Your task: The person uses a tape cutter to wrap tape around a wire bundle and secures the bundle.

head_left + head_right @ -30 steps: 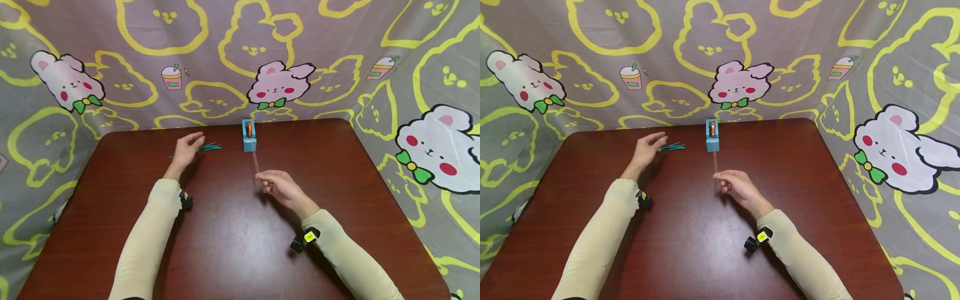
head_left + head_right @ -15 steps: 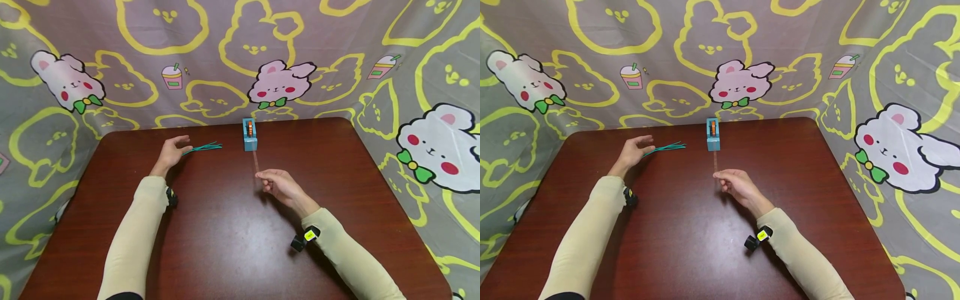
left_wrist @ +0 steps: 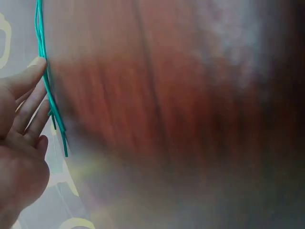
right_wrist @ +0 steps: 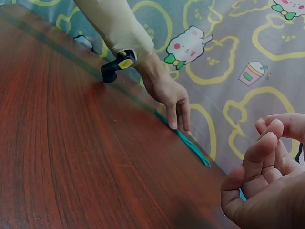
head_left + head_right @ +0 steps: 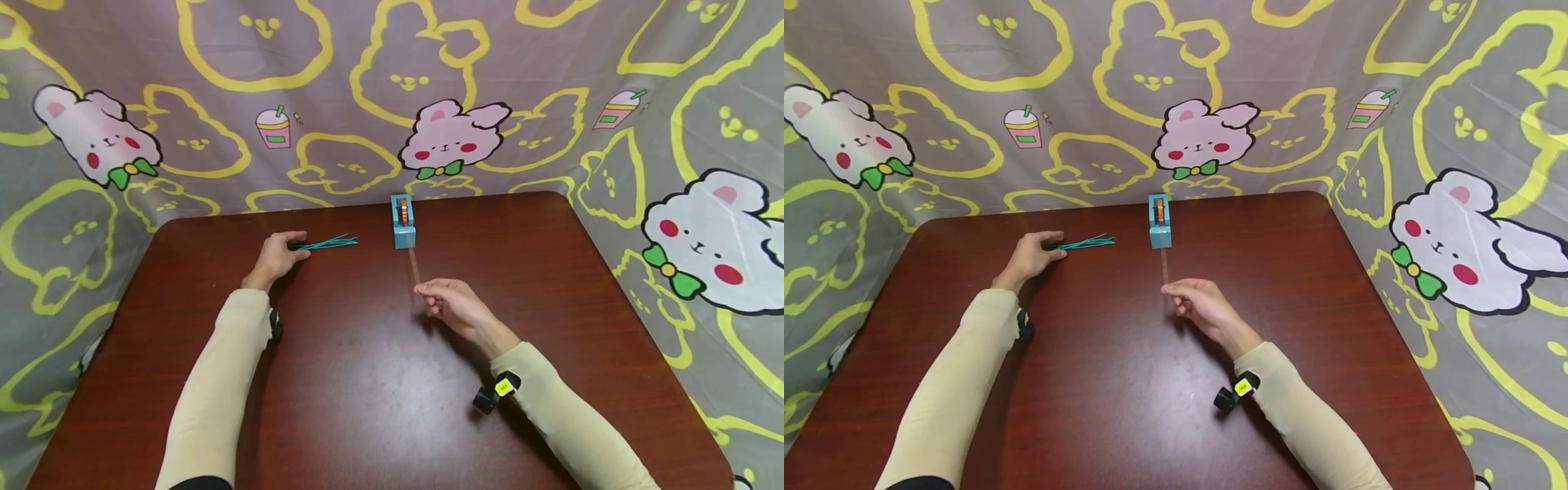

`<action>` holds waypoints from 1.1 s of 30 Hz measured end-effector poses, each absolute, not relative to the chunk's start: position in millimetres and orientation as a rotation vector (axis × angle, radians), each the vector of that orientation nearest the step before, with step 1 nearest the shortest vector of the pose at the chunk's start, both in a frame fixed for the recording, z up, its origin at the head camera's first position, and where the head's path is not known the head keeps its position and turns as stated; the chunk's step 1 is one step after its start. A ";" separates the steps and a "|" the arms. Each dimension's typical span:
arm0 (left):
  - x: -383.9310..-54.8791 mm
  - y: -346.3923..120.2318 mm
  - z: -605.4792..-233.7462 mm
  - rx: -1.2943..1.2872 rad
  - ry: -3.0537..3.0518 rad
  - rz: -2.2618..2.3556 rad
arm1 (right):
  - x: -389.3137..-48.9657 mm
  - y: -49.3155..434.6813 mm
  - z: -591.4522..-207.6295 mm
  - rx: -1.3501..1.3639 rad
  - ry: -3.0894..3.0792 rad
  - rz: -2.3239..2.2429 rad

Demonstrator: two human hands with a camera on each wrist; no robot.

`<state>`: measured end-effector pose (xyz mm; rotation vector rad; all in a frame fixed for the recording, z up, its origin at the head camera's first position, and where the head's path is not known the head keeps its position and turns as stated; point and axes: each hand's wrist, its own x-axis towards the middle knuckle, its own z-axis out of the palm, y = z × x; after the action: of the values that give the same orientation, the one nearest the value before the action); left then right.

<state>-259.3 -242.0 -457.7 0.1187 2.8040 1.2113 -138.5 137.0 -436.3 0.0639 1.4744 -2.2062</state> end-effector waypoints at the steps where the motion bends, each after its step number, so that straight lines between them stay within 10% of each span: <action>1: -259.3 -242.2 -458.4 0.121 2.810 1.215 | -138.5 136.9 -436.4 0.062 1.475 -2.207; 33: -264.3 -236.9 -446.2 0.290 2.918 0.785 | -136.3 134.5 -433.7 0.051 1.475 -2.215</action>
<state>-264.3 -236.9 -446.2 0.2898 2.9178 0.7849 -136.3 134.5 -433.7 0.0510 1.4746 -2.2154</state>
